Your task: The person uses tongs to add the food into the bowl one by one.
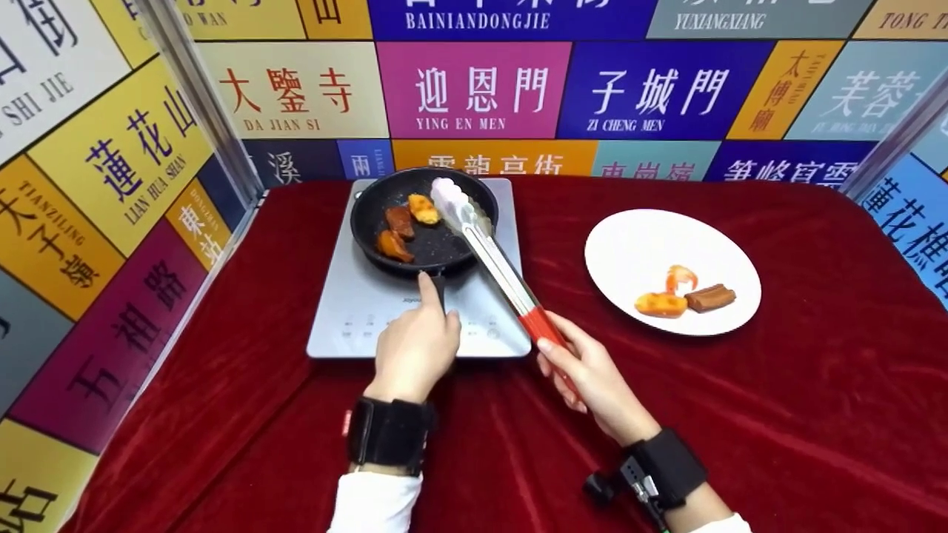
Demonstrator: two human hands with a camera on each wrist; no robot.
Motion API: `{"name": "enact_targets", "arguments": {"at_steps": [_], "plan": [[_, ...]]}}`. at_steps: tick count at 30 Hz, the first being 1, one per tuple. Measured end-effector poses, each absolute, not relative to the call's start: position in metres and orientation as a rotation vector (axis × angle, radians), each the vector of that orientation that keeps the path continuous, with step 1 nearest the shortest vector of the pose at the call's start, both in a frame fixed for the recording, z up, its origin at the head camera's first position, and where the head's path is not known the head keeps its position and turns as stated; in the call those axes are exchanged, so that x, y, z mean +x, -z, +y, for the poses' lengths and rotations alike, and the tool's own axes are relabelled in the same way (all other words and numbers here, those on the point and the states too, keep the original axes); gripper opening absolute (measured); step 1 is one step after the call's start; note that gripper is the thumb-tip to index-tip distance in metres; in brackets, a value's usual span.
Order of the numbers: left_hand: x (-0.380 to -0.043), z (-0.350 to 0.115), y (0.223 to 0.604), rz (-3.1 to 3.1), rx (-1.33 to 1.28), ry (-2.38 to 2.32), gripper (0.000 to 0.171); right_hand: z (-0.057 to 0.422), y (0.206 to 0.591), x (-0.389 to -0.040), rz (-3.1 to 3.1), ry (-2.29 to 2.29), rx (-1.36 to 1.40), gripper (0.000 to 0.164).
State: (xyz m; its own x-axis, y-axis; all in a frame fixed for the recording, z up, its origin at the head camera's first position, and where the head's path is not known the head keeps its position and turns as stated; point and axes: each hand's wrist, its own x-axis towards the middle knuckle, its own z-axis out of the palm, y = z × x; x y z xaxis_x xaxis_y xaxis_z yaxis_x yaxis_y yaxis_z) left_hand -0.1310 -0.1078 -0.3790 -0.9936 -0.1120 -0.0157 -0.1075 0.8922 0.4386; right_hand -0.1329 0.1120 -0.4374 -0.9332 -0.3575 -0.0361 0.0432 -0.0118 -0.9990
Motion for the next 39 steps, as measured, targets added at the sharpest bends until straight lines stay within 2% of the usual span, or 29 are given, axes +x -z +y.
{"name": "enact_targets", "arguments": {"at_steps": [9,19,29,39], "plan": [[-0.129,-0.109,0.379,-3.041,0.179,0.704,0.067,0.122,0.437,-0.126,2.058,1.997,-0.374,0.052],[-0.132,-0.108,0.380,-3.045,0.176,0.675,0.066,0.147,0.436,-0.122,2.223,1.985,-0.227,0.053],[-0.131,-0.108,0.382,-3.044,0.182,0.685,0.066,0.166,0.412,-0.106,2.405,1.857,-0.160,0.055],[-0.131,-0.108,0.380,-3.051,0.181,0.705,0.066,0.202,0.407,-0.100,2.587,1.736,-0.130,0.058]]}}
